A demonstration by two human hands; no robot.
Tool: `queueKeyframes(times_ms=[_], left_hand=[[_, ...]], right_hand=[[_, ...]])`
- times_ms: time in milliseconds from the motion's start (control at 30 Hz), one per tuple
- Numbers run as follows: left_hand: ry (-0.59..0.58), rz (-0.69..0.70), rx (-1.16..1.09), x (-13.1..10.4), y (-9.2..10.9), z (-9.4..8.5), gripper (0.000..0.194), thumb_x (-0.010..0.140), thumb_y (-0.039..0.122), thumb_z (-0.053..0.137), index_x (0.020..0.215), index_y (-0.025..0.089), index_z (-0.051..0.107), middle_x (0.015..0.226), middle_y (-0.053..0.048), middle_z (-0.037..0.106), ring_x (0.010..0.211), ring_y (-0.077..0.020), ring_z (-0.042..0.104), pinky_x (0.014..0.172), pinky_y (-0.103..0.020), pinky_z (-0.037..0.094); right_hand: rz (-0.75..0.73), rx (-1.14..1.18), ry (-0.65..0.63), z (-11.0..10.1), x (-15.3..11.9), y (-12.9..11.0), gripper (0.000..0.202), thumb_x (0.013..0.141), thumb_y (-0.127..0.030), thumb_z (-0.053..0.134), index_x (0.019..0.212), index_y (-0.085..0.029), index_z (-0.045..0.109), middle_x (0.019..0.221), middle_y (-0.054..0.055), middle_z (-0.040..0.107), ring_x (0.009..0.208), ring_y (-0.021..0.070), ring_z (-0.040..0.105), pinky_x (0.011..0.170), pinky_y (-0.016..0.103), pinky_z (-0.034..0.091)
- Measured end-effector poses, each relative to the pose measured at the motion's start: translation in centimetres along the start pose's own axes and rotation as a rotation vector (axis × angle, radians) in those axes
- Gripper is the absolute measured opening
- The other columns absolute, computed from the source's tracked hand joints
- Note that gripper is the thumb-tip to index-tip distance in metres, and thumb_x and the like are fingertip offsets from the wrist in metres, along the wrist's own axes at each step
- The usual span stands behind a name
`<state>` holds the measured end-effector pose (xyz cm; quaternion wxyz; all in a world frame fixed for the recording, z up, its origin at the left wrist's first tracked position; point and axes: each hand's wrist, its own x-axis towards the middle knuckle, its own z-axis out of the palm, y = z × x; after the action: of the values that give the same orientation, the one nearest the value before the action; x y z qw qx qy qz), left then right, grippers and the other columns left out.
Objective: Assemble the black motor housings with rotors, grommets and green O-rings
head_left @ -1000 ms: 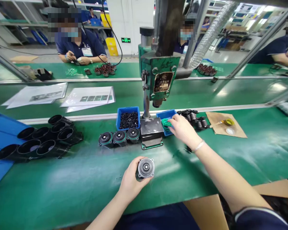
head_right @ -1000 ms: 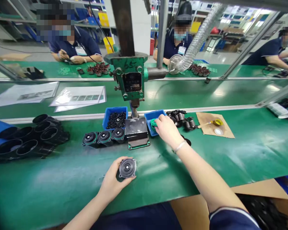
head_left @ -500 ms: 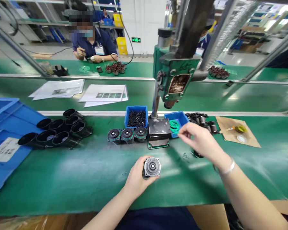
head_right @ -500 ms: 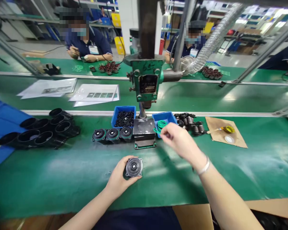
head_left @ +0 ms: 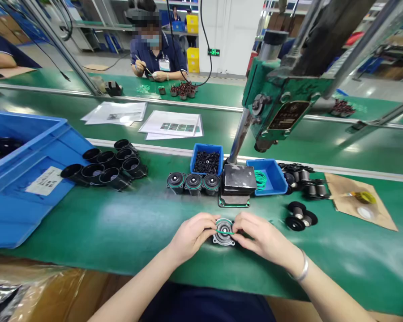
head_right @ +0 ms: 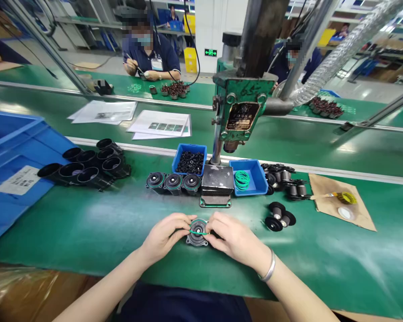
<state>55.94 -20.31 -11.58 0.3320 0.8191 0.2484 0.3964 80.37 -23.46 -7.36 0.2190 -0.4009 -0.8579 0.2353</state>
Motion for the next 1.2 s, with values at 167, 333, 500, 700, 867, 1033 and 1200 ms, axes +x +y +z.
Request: queueKeyframes(times_ms=[167, 333, 500, 700, 867, 1033, 1200], left_hand=[[-0.084, 0.034, 0.027, 0.3, -0.4, -0.6, 0.012, 0.093, 0.013, 0.055, 0.102, 0.018, 0.06, 0.101, -0.009, 0.068, 0.11, -0.0188, 0.067, 0.087, -0.027, 0.058], [-0.191, 0.049, -0.001, 0.5, -0.1, -1.2, 0.012, 0.094, 0.012, 0.053, 0.096, 0.018, 0.063, 0.093, -0.005, 0.065, 0.117, -0.0193, 0.063, 0.097, -0.03, 0.054], [-0.252, 0.03, 0.035, -0.4, 0.5, -1.6, 0.012, 0.093, 0.017, 0.055, 0.097, 0.022, 0.066, 0.099, -0.005, 0.06, 0.126, -0.0219, 0.056, 0.101, -0.031, 0.051], [-0.181, -0.14, 0.077, -0.5, 1.6, 1.0, 0.086, 0.074, 0.045, 0.077, 0.145, 0.026, 0.032, 0.14, -0.018, 0.046, 0.132, -0.0316, 0.048, 0.109, -0.048, 0.044], [-0.151, -0.228, 0.182, -0.7, 2.1, 1.6, 0.073, 0.077, 0.03, 0.074, 0.14, 0.021, 0.036, 0.132, -0.013, 0.058, 0.122, -0.0271, 0.058, 0.104, -0.042, 0.05], [-0.012, -0.434, 0.468, -3.7, 1.2, -5.2, 0.055, 0.082, 0.024, 0.065, 0.134, 0.022, 0.045, 0.133, -0.011, 0.058, 0.123, -0.0254, 0.057, 0.103, -0.04, 0.05], [0.089, -0.526, 0.606, -4.2, -1.8, -11.8, 0.047, 0.085, 0.032, 0.063, 0.128, 0.021, 0.049, 0.132, -0.011, 0.058, 0.123, -0.0267, 0.057, 0.105, -0.045, 0.047]], right_hand=[[0.018, 0.025, 0.037, 1.6, -1.0, -0.3, 0.026, 0.09, -0.034, 0.063, 0.107, -0.018, 0.052, 0.1, 0.006, 0.057, 0.091, 0.0149, 0.054, 0.079, 0.028, 0.049], [-0.039, -0.118, 0.191, 3.9, -2.0, -1.0, 0.008, 0.094, -0.019, 0.055, 0.101, -0.016, 0.053, 0.093, 0.006, 0.059, 0.086, 0.0149, 0.052, 0.078, 0.03, 0.045], [-0.105, -0.165, 0.276, 5.3, -2.8, -1.5, 0.018, 0.093, -0.009, 0.049, 0.108, -0.015, 0.056, 0.092, 0.007, 0.061, 0.084, 0.0154, 0.052, 0.076, 0.031, 0.044], [-0.11, -0.034, 0.481, 5.6, -2.8, -1.5, 0.024, 0.087, -0.005, 0.054, 0.106, -0.019, 0.055, 0.09, 0.005, 0.055, 0.082, 0.0149, 0.053, 0.074, 0.031, 0.049], [0.022, -0.04, 0.625, 4.7, -2.4, -1.3, 0.023, 0.086, -0.003, 0.055, 0.103, -0.018, 0.053, 0.093, 0.006, 0.053, 0.088, 0.016, 0.054, 0.077, 0.03, 0.046], [0.086, -0.092, 0.625, 4.0, -3.7, 0.3, 0.014, 0.088, -0.007, 0.053, 0.097, -0.018, 0.056, 0.093, 0.006, 0.052, 0.088, 0.0164, 0.053, 0.078, 0.031, 0.043], [0.161, -0.049, 0.654, 4.2, -3.7, 1.2, 0.007, 0.09, -0.014, 0.053, 0.092, -0.019, 0.057, 0.092, 0.006, 0.053, 0.087, 0.0172, 0.054, 0.076, 0.031, 0.043]])
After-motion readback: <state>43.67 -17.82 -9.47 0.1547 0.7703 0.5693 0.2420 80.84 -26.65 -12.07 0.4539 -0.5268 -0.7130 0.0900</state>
